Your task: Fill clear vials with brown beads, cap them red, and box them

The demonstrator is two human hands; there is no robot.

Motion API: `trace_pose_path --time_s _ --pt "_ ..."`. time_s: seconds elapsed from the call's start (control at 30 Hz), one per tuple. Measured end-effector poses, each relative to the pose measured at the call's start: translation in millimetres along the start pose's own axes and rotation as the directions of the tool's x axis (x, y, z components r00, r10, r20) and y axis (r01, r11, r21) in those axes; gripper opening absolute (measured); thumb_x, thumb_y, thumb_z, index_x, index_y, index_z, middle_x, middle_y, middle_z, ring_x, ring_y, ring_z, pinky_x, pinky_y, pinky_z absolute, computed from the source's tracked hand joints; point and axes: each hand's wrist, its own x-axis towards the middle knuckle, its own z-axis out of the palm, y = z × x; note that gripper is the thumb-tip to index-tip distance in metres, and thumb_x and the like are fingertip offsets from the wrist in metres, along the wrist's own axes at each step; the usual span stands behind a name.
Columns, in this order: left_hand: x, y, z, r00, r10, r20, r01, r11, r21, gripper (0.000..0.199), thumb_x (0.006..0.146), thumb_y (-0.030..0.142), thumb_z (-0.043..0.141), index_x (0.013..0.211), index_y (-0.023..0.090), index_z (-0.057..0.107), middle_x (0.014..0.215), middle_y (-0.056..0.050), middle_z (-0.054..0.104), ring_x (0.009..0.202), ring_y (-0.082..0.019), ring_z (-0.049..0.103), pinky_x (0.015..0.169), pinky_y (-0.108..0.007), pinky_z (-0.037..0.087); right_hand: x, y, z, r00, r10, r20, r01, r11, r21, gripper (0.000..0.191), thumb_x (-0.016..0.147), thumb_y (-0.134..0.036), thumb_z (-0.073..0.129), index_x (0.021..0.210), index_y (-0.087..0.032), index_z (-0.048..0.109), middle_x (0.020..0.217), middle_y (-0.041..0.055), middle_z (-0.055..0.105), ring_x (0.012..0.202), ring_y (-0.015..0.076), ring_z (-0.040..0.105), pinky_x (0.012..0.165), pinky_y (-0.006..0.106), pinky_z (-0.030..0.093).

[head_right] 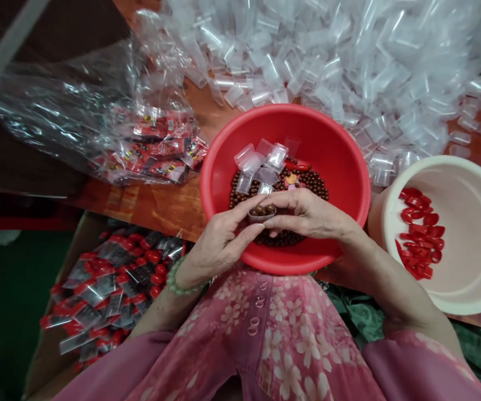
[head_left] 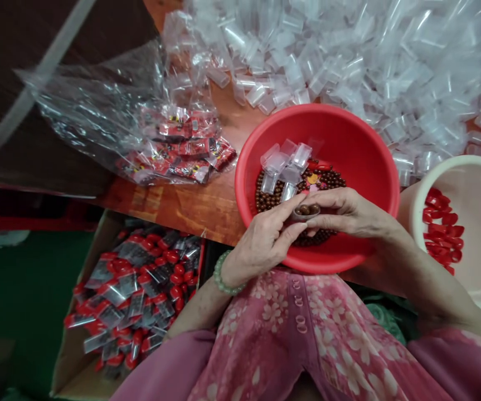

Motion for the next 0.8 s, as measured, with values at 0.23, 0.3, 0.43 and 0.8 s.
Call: trace_pose_path --time_s 0.23,0.3,0.43,0.8 --pt "3 5 -4.1 0.958 -0.281 0.06 0.285 0.899 -0.333 0.044 0.1 0.042 0.061 0.138 0.021 0.066 0.123 -0.008 0.077 0.102 -0.021 0.073 0.095 -0.033 0.06 -6 -1 8 0.974 -0.113 -0.195 0.053 0.955 -0.29 0.03 0.091 -0.046 0.074 0.094 -0.016 0.071 0.082 0.0016 0.071 0.072 0.0132 0.062 0.069 0.025 0.052" --pt "4 5 -4.0 0.935 -0.346 0.078 0.345 0.835 -0.428 0.042 0.097 0.043 0.064 0.132 0.02 0.069 0.112 -0.006 0.078 0.083 -0.016 0.07 0.079 -0.027 0.059 -6 -1 10 0.941 -0.177 -0.29 0.055 0.922 -0.384 0.035 0.088 -0.051 0.077 0.088 -0.018 0.066 0.074 -0.0003 0.066 0.066 0.0123 0.057 0.064 0.025 0.048" --pt "5 3 -5.0 0.915 -0.378 0.139 0.394 0.77 -0.501 0.04 0.095 0.047 0.066 0.12 0.016 0.072 0.091 -0.004 0.074 0.076 -0.013 0.064 0.069 -0.022 0.055 -6 -9 9 0.896 -0.346 -0.279 0.145 0.821 -0.553 0.041 0.091 -0.055 0.073 0.108 -0.019 0.067 0.092 0.0047 0.066 0.077 0.0155 0.059 0.072 0.029 0.049" --pt "7 -4 -10.3 0.948 -0.211 0.238 0.293 0.869 -0.398 0.031 0.098 0.044 0.059 0.106 0.016 0.068 0.097 -0.005 0.068 0.087 -0.016 0.061 0.081 -0.027 0.052 -5 -22 11 0.972 -0.22 -0.077 0.15 0.843 -0.516 0.034 0.094 -0.049 0.071 0.089 -0.019 0.056 0.075 -0.0035 0.054 0.066 0.0098 0.045 0.062 0.025 0.037"
